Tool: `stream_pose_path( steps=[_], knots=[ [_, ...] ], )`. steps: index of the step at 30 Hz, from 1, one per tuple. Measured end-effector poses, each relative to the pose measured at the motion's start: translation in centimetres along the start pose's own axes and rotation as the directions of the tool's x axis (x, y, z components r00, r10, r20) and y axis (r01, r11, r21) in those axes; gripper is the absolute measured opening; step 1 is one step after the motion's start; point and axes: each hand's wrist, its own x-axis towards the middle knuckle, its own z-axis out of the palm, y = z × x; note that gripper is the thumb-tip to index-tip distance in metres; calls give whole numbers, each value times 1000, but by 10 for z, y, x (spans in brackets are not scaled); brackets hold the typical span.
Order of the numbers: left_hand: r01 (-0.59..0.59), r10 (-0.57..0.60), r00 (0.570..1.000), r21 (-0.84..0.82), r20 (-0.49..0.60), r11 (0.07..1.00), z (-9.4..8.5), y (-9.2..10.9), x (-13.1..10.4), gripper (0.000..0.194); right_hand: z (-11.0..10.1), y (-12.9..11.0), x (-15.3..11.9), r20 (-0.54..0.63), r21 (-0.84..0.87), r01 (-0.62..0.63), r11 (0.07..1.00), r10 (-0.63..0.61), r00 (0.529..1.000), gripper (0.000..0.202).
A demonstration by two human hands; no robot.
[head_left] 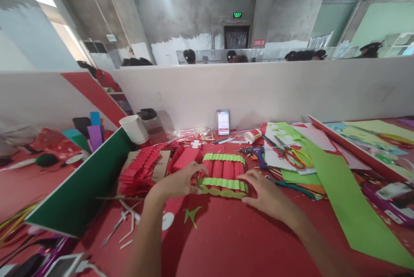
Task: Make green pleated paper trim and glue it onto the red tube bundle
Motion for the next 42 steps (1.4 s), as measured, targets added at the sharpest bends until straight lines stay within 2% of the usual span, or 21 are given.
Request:
stream_pose_path(
  steps=[3,6,9,13,16,19,21,23,26,28,31,35,38,42],
  knots=[
    [-18,18,999,-6,-34,1000,0,-3,0,41,7,6,-1,-35,-1,-9,1000,9,999,43],
    [-19,15,997,-52,-75,998,3,-5,1,61,11,9,1,-55,13,8,1000,-7,998,46],
    [-21,17,999,-104,-48,994,8,-6,5,75,14,9,2,-71,38,24,999,-21,997,49],
    [-54,50,998,-109,-38,993,7,-2,6,59,12,8,5,-101,132,13,991,0,995,43],
    [-111,93,987,-143,-128,983,0,7,2,58,3,6,8,-115,313,34,949,3,993,41],
    [-198,154,964,-204,-216,959,-4,15,-1,74,-10,3,13,-135,462,66,885,-4,991,49],
    [-224,154,944,-225,-291,948,-5,18,0,79,-18,1,16,-161,479,89,873,-12,987,61],
    [-224,123,918,-238,-377,945,-4,18,5,74,-23,-1,19,-199,442,106,891,-18,980,70],
    [-221,82,889,-265,-451,939,-2,17,11,60,-23,-2,23,-281,382,114,917,-2,960,66],
    [-231,86,878,-260,-471,938,-1,16,14,53,-20,-2,26,-319,403,126,906,11,948,60],
    [-224,86,874,-238,-479,945,0,16,14,50,-16,0,29,-336,450,141,882,21,942,58],
    [-184,50,901,-277,-430,943,0,16,13,55,-15,3,29,-394,389,186,902,-20,919,51],
    [-221,95,907,-272,-410,937,0,15,11,54,-15,5,29,-410,364,229,903,-65,910,43],
    [-288,179,910,-261,-374,921,-3,13,8,50,-14,10,25,-381,397,224,890,-62,922,47]
  ],
)
